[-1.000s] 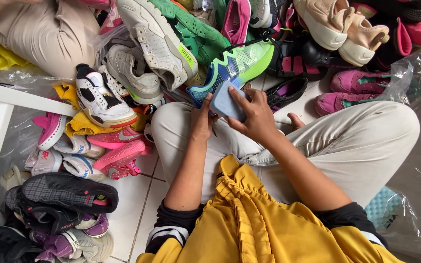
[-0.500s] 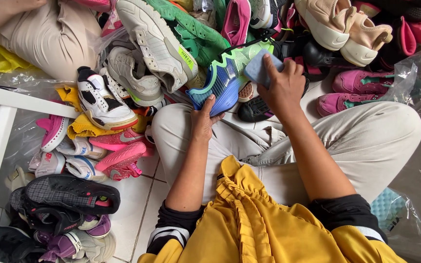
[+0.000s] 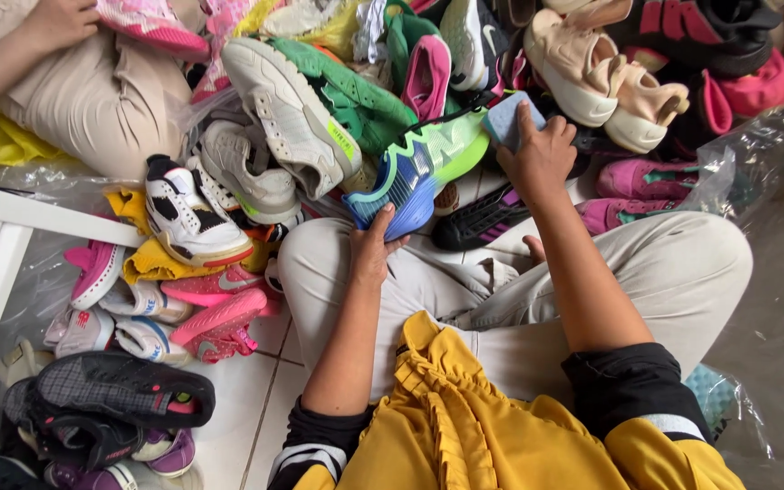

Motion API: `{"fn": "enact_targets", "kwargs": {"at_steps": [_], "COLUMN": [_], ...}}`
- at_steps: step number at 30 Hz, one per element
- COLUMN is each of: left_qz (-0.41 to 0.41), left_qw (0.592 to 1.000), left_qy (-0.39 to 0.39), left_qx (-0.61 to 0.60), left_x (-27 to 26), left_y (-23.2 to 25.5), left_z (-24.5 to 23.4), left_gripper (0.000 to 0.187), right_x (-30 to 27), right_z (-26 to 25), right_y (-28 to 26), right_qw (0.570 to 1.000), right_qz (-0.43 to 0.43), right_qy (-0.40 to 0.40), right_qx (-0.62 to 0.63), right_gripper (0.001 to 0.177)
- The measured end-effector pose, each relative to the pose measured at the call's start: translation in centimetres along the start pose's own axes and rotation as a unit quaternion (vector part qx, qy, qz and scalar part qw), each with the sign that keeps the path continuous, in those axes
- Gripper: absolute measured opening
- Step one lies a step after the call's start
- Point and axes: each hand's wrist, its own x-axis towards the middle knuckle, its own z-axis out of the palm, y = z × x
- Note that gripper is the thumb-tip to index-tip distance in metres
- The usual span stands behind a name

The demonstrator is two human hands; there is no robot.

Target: The person sits on the floor and scrubs a blue and green sneaker with a multi-colored sponge. They rotate the shoe to clean different areas, including the sole and upper, while surrounded by a large pile of other shoes.

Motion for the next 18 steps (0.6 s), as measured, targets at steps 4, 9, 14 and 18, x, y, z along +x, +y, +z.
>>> {"fn": "enact_targets", "kwargs": {"at_steps": [4,9,14,18], "left_qz": [-0.004,0.002,0.006,0.013], "left_qw": [1.000,1.000,1.000,1.000], "left_qy": [0.000,0.001,-0.023,-0.024], "left_qx": [-0.002,0.002,-0.006,0.002], "left_x": [-0.8,0.0,4.2,1.9], "left_y": [0.9,0.2,-4.1,-1.9], "left_z": [0.4,0.1,-2.1,-1.1], "left_gripper": [0.054,0.055,0.038,0.034], "right_x": [0.0,-3.7,-8.3,-7.1], "right_z": [-0.6,-8.4,-9.1,-7.2], "right_y": [0.0,-6.9,-11.5,-10.4], "right_qw": [1.000,0.992,0.965,0.970], "right_qz": [0.013,-0.043,-0.172,-0.185], "right_qy": [0.004,-0.033,-0.104,-0.096], "right_qx": [0.013,0.115,0.169,0.124], "right_gripper": [0.076,0.071,0.073,0.071]}}
